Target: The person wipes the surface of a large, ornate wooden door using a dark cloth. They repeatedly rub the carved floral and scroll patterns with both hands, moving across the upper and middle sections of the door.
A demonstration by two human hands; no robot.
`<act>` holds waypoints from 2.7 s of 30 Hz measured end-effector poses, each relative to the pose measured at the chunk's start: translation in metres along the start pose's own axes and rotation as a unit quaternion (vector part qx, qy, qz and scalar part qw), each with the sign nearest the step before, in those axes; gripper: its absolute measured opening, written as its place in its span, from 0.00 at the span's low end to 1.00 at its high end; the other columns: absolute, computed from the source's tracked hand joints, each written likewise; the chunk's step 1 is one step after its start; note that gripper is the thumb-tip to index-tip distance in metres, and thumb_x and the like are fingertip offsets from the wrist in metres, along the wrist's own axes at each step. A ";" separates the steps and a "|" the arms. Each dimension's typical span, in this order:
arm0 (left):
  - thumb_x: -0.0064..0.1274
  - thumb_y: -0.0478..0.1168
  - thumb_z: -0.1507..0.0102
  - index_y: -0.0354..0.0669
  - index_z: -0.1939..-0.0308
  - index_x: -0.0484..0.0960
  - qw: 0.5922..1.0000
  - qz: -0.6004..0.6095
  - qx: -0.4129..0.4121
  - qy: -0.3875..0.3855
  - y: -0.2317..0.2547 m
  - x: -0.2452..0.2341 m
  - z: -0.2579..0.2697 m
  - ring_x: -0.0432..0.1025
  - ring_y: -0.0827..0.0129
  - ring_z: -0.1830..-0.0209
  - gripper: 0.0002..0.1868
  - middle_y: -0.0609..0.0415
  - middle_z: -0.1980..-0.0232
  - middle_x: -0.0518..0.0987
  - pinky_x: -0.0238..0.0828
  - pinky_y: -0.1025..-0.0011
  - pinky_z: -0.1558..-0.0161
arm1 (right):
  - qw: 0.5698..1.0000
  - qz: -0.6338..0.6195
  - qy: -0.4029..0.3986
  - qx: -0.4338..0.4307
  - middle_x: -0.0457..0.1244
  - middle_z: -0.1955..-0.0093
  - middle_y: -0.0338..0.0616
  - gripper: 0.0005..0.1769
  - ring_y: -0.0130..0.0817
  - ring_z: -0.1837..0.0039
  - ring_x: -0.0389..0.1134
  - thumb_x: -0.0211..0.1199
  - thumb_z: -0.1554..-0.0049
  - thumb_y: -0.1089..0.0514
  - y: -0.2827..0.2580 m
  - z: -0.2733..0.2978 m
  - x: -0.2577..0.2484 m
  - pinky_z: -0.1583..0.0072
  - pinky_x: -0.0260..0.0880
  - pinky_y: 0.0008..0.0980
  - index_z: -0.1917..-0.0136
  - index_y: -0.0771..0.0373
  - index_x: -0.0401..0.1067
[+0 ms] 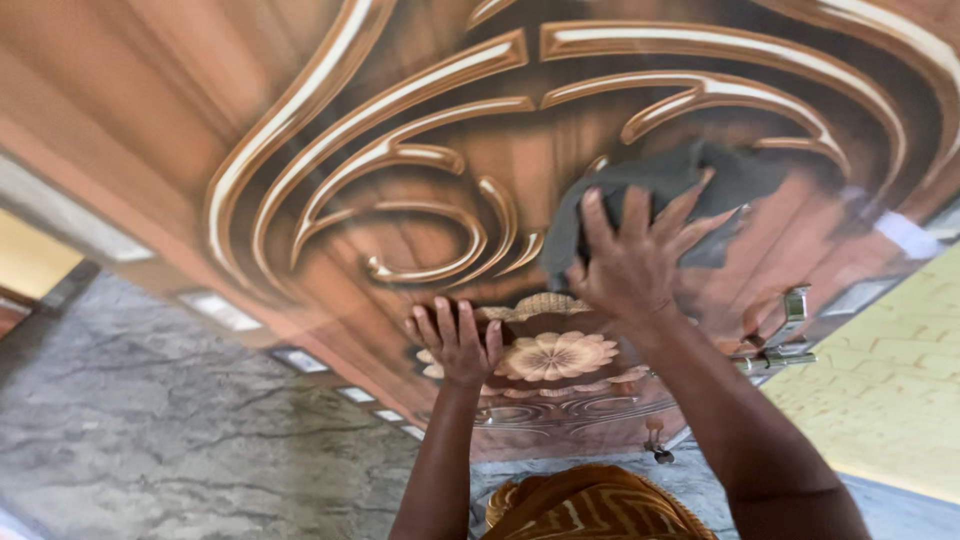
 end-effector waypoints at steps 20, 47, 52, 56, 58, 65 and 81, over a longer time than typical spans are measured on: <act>0.38 0.65 0.28 0.40 0.26 0.65 0.958 0.256 -0.087 -0.098 0.059 -0.018 -0.005 0.55 0.44 0.20 0.37 0.42 0.27 0.66 0.30 0.29 0.17 | 0.941 -0.133 0.046 -0.306 0.58 0.24 0.45 0.39 0.56 0.17 0.45 0.55 0.40 0.39 -0.086 0.117 0.097 0.32 0.46 0.83 0.18 0.40 0.52; 0.40 0.87 0.41 0.88 0.30 0.65 0.963 -0.183 -0.148 -0.130 -0.009 -0.069 -0.307 0.44 0.42 0.18 0.39 0.52 0.21 0.61 0.43 0.30 0.27 | 0.976 -0.050 0.213 0.011 0.30 0.11 0.65 0.44 0.67 0.13 0.29 0.33 0.26 0.29 0.100 0.100 0.073 0.20 0.33 0.72 0.11 0.59 0.35; 0.42 0.81 0.38 0.82 0.23 0.59 0.886 -0.218 -0.333 -0.238 -0.100 -0.086 -0.265 0.29 0.28 0.16 0.41 0.41 0.15 0.41 0.26 0.27 0.21 | 0.981 -0.017 0.189 0.028 0.27 0.12 0.66 0.44 0.69 0.14 0.27 0.32 0.25 0.31 0.102 0.105 0.078 0.19 0.29 0.73 0.11 0.61 0.33; 0.36 0.77 0.30 0.77 0.21 0.48 0.948 -0.138 -0.281 0.060 -0.143 -0.098 -0.206 0.25 0.31 0.14 0.38 0.43 0.14 0.38 0.23 0.25 0.22 | 0.976 -0.032 0.215 0.000 0.27 0.12 0.67 0.43 0.67 0.13 0.27 0.33 0.26 0.31 0.102 0.101 0.078 0.18 0.28 0.72 0.10 0.59 0.33; 0.32 0.75 0.29 0.74 0.19 0.48 0.942 -0.131 -0.302 0.068 -0.167 -0.090 -0.173 0.24 0.32 0.14 0.38 0.41 0.14 0.39 0.23 0.26 0.21 | 0.978 -0.047 0.203 0.022 0.29 0.12 0.68 0.44 0.67 0.14 0.28 0.34 0.26 0.31 0.104 0.102 0.082 0.18 0.29 0.72 0.11 0.60 0.33; 0.30 0.72 0.28 0.64 0.15 0.47 0.896 -0.082 -0.431 0.075 -0.204 -0.082 -0.092 0.25 0.26 0.13 0.41 0.33 0.13 0.43 0.20 0.26 0.20 | 0.979 -0.033 0.196 0.051 0.30 0.10 0.66 0.44 0.65 0.13 0.27 0.35 0.25 0.30 0.109 0.109 0.090 0.17 0.30 0.71 0.11 0.61 0.35; 0.25 0.73 0.26 0.66 0.15 0.46 0.929 -0.053 -0.363 0.053 -0.097 -0.057 -0.206 0.20 0.26 0.16 0.39 0.34 0.14 0.39 0.22 0.23 0.24 | 0.965 -0.036 0.260 0.019 0.31 0.11 0.59 0.42 0.72 0.12 0.30 0.33 0.28 0.26 0.088 0.099 0.058 0.20 0.31 0.77 0.12 0.46 0.33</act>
Point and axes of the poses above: each hand's wrist, its own z-axis away from the middle knuckle, its own x-axis out of the palm, y = z × x, the point moved 7 cm from there along -z, towards the middle knuckle
